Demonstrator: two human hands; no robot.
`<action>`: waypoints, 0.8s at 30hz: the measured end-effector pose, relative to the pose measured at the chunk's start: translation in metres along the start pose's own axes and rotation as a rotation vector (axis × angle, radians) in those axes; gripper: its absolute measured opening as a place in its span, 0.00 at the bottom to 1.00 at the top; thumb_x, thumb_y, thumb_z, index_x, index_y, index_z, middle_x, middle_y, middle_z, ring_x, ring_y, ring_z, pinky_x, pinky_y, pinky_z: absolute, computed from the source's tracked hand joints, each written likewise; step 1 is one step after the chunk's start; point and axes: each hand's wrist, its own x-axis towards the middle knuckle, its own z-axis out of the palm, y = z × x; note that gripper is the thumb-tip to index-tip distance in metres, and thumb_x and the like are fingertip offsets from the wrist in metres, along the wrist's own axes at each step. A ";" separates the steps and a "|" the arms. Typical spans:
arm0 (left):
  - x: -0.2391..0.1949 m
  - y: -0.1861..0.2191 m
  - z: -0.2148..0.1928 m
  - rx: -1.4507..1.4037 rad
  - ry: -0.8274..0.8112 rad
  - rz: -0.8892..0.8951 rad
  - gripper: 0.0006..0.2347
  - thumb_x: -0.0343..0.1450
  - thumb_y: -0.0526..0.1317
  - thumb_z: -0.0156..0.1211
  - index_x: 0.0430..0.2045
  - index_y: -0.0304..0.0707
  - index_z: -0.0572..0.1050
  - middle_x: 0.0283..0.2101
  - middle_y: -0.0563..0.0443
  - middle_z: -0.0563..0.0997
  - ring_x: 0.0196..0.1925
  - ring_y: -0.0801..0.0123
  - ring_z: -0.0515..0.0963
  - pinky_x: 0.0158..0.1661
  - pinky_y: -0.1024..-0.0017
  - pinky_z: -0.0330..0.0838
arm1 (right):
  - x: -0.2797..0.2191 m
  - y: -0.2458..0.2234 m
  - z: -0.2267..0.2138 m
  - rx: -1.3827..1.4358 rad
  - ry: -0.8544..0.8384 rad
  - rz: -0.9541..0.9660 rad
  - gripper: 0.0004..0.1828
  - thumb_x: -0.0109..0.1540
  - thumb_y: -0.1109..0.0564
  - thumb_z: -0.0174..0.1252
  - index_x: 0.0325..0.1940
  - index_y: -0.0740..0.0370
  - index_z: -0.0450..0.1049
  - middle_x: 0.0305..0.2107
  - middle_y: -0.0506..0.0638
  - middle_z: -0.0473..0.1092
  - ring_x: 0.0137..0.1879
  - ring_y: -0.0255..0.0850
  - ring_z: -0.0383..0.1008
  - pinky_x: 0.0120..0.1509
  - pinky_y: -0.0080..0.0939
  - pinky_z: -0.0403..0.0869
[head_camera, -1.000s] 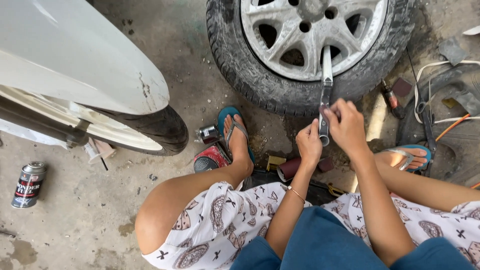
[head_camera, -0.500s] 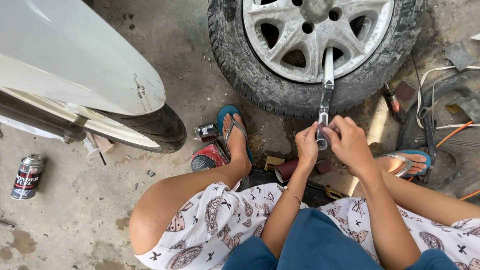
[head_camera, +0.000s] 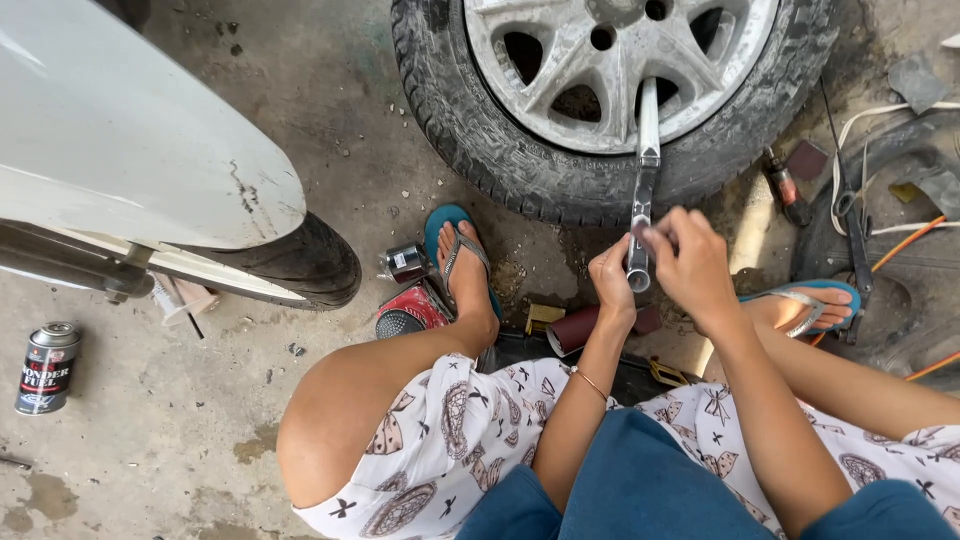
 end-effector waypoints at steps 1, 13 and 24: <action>0.000 -0.007 -0.001 0.003 0.001 -0.010 0.14 0.72 0.43 0.62 0.14 0.41 0.76 0.21 0.54 0.74 0.30 0.75 0.71 0.38 0.77 0.69 | 0.007 0.009 0.007 -0.002 -0.005 0.009 0.10 0.67 0.54 0.63 0.38 0.60 0.71 0.25 0.56 0.65 0.40 0.61 0.75 0.45 0.55 0.73; 0.008 -0.014 -0.004 0.031 0.015 0.032 0.15 0.71 0.42 0.63 0.11 0.41 0.74 0.18 0.55 0.71 0.27 0.75 0.69 0.36 0.77 0.68 | 0.022 0.024 0.023 -0.066 0.055 -0.083 0.11 0.70 0.53 0.62 0.38 0.59 0.69 0.24 0.52 0.64 0.39 0.53 0.72 0.45 0.49 0.73; -0.001 0.003 -0.003 0.105 0.008 0.061 0.17 0.71 0.41 0.62 0.08 0.41 0.70 0.15 0.56 0.68 0.24 0.75 0.67 0.31 0.76 0.66 | 0.014 0.000 0.012 -0.093 0.056 -0.049 0.10 0.69 0.56 0.60 0.39 0.61 0.67 0.24 0.52 0.61 0.37 0.55 0.70 0.41 0.49 0.72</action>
